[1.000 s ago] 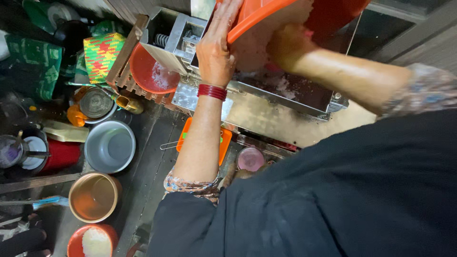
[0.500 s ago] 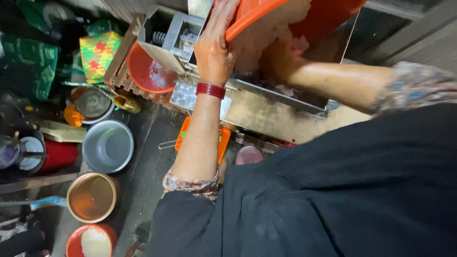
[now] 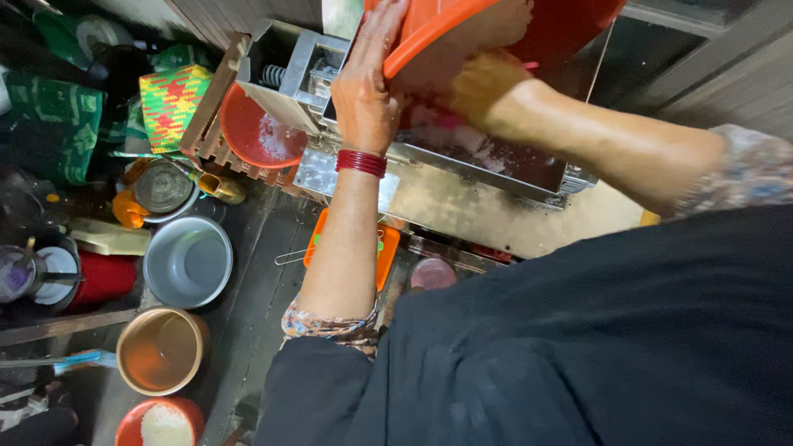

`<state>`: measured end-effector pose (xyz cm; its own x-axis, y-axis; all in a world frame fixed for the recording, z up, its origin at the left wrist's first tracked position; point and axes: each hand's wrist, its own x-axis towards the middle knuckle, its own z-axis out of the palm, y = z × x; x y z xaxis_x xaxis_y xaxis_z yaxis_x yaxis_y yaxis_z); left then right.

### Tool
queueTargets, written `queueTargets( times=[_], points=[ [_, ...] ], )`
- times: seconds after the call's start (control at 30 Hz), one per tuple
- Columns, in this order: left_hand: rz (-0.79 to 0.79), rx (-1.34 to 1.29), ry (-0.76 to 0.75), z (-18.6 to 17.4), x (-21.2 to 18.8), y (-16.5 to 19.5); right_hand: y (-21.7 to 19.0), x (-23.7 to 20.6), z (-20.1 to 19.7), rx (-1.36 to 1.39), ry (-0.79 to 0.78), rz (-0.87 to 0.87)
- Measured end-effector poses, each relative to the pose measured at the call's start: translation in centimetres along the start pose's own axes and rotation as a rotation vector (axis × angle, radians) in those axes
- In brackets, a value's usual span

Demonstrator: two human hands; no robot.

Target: The person pours soaked rice from a red basin into a rice milling machine, operates the machine, and uses a pink scoop to move milled rice and collect the processed rice in basins. They repeatedly feed the machine, scoop milled rice from the output tray, and hold a basin under the machine's spout to catch the output.

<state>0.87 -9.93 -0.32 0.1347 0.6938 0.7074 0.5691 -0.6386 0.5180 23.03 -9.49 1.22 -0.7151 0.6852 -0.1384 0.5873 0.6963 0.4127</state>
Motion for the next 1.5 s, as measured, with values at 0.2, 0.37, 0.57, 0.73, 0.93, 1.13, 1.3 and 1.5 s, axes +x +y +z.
queueTargets(
  times=[0.2,0.37,0.57,0.73,0.93,1.13,1.3,1.5],
  points=[
    [-0.02,0.029,0.029,0.4,-0.1,-0.1,4.9,-3.2,0.3,0.001,0.143,0.499],
    [0.005,0.033,0.022,0.3,-0.1,-0.2,2.2,-3.2,1.8,0.241,0.023,0.294],
    [-0.01,0.043,0.022,0.3,-0.1,-0.1,4.4,-3.2,1.3,0.059,-0.004,0.328],
    [-0.011,0.024,0.013,-0.1,-0.2,0.1,2.3,-0.5,0.1,0.069,-0.089,0.227],
    [-0.016,0.039,0.018,-0.1,0.1,0.3,1.9,-3.0,-3.7,0.005,0.147,0.101],
    [-0.021,0.032,0.012,0.0,0.0,0.3,-3.7,2.5,1.4,-0.06,-0.445,-0.012],
    [0.0,0.045,0.011,0.0,0.0,0.2,-3.1,5.3,7.5,-0.112,-0.436,0.129],
    [-0.019,0.06,0.014,0.1,0.0,0.2,2.5,0.7,2.2,-0.004,-0.139,0.263]
  ],
)
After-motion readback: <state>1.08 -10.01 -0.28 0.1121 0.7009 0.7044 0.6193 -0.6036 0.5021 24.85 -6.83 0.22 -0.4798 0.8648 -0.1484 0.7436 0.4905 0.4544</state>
